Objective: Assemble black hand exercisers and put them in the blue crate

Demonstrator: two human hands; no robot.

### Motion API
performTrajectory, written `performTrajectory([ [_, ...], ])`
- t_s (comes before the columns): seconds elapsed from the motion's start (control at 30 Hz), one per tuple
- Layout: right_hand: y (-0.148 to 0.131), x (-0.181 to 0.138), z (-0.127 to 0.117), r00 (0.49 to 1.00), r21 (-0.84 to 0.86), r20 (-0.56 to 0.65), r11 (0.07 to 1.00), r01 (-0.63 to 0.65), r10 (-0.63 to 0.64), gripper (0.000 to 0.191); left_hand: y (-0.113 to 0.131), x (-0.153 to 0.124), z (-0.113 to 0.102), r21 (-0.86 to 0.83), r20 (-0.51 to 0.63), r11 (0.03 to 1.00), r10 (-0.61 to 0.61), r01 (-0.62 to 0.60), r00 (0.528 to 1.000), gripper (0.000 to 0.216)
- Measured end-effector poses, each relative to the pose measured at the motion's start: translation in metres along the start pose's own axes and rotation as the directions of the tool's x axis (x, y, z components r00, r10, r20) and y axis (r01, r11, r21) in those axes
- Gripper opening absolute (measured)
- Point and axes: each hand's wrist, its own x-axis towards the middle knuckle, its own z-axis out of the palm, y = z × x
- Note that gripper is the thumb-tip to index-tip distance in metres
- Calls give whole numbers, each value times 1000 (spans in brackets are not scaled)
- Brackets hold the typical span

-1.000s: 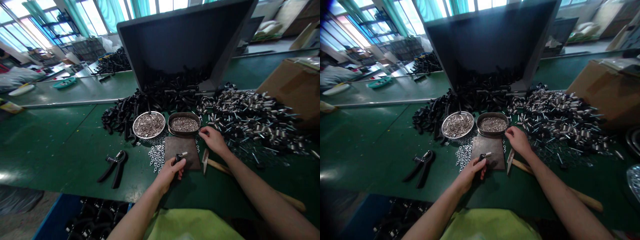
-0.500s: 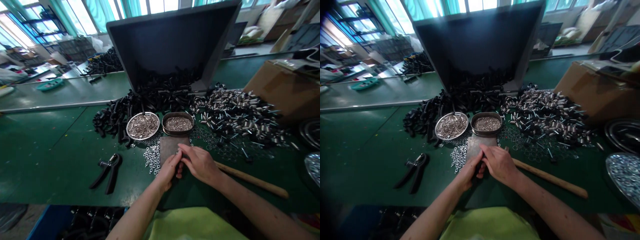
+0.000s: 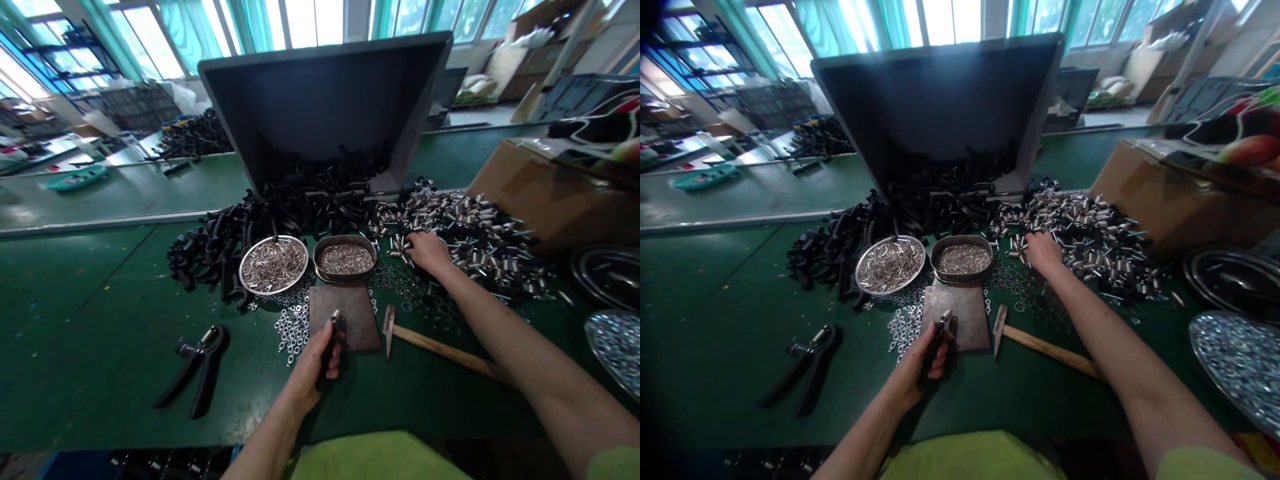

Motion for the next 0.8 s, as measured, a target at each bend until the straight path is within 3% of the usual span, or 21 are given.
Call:
performTrajectory([
  [0.1,11,8,3,1000,4,7,1000,-7,7,16,3,4,0,-128,0,991,-50,49,999,63],
  [0.23,-4,0,-4,998,23,-5,998,55,-55,14,13,8,2,-315,-44,948,-63,46,997,42],
  [0.4,-67,-51,-27,982,179,90,973,146,-164,18,19,12,6,-474,-7,880,9,-11,1000,26],
  [0.47,-100,-78,-33,957,412,166,898,151,-237,22,17,12,9,-494,3,869,31,-25,1000,25],
  [0.57,-140,-111,-30,926,520,120,817,249,-359,20,13,10,16,-515,20,856,61,-42,998,23],
  [0.7,-165,-132,-11,903,421,0,819,390,-430,20,9,4,24,-547,-81,828,97,-125,992,11],
  [0.8,-170,-134,0,954,300,115,925,234,-278,25,8,0,24,-489,-169,842,166,-229,971,10],
])
